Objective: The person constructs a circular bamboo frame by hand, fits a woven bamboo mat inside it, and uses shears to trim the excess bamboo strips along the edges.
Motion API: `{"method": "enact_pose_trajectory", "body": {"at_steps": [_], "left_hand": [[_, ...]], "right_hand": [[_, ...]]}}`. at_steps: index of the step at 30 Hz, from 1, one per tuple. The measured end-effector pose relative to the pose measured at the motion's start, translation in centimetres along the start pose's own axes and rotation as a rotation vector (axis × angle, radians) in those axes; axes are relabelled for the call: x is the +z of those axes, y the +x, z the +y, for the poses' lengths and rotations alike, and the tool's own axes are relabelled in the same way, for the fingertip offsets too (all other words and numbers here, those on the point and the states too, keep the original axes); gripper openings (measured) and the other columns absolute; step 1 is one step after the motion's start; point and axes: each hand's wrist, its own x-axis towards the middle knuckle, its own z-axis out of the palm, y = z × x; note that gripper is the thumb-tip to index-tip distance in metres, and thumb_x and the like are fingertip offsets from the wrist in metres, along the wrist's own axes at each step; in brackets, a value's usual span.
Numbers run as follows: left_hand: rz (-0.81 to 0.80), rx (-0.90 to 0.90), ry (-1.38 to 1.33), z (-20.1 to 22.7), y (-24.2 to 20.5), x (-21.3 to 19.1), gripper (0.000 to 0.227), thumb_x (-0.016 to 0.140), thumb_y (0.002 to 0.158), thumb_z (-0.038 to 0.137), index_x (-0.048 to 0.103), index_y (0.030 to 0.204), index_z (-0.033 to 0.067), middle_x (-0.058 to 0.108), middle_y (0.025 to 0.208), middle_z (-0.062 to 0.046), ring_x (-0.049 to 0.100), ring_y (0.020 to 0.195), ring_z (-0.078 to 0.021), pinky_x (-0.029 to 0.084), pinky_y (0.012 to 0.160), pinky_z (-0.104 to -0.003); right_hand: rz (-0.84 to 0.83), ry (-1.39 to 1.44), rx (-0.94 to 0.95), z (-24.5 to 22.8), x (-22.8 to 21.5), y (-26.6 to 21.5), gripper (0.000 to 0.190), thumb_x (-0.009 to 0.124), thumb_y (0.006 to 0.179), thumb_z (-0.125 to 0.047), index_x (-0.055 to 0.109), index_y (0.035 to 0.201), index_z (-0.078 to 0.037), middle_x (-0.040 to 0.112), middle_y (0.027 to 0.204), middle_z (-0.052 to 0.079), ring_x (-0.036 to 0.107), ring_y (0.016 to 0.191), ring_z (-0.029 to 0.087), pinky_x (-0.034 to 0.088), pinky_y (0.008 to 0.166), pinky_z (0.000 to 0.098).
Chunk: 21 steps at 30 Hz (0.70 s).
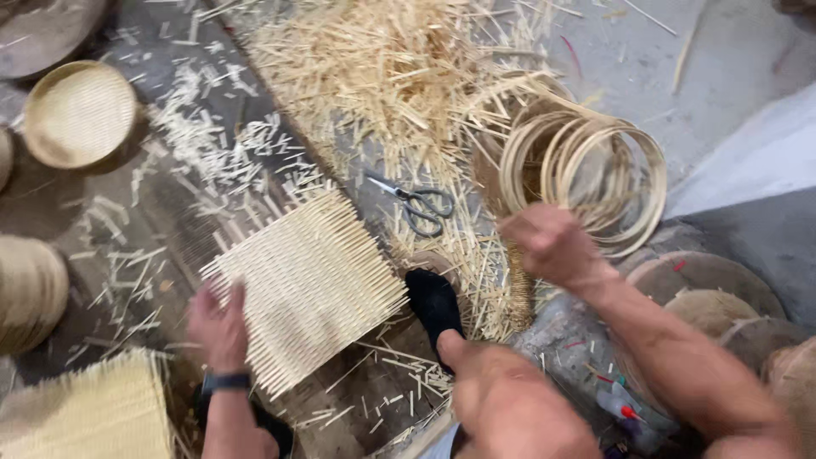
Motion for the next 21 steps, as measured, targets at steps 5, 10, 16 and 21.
{"method": "enact_pose_trajectory", "body": {"at_steps": [5,10,16,21], "left_hand": [[-0.452,-0.420,-0.906,8.4,0.1,2.6,0.040,0.065,0.096,0.040,0.071,0.120,0.0085,0.071,0.101,-0.007,0.066,0.084,-0.0139,0.055,0.067,-0.028],[-0.408,-0.398,-0.783,11.5,-3.0,0.0,0.037,0.075,0.100,0.028,0.055,0.083,0.0025,0.051,0.060,-0.001,0.037,0.042,-0.0091,0.024,0.035,-0.025],[-0.449,-0.445,-0.934,12.6,-7.3,-1.9,0.017,0.073,0.090,0.023,0.068,0.084,0.0081,0.046,0.055,0.004,0.033,0.039,-0.0058,0.024,0.033,-0.023],[-0.659,-0.486,-0.877,10.1,-5.2,-2.3,0.047,0.049,0.098,0.053,0.060,0.078,0.0124,0.050,0.061,0.003,0.041,0.047,-0.0082,0.030,0.041,-0.025]], "right_hand": [[-0.313,0.130,-0.554,-10.4,-1.0,8.1,0.023,0.071,0.082,-0.015,0.070,0.102,-0.005,0.069,0.102,0.012,0.067,0.098,0.026,0.056,0.087,0.0406],[0.032,0.122,-0.619,-14.4,-1.5,15.8,0.039,0.070,0.087,-0.030,0.068,0.112,0.000,0.066,0.108,0.016,0.065,0.100,0.027,0.055,0.092,0.0401],[-0.058,0.207,-0.529,-16.4,4.4,21.3,0.023,0.068,0.102,-0.028,0.067,0.097,-0.005,0.065,0.091,0.009,0.062,0.079,0.018,0.056,0.069,0.0324],[-0.031,0.290,-0.654,-18.7,8.4,20.2,0.020,0.069,0.097,-0.023,0.066,0.094,-0.004,0.062,0.084,0.006,0.059,0.073,0.015,0.054,0.061,0.0287]]}}
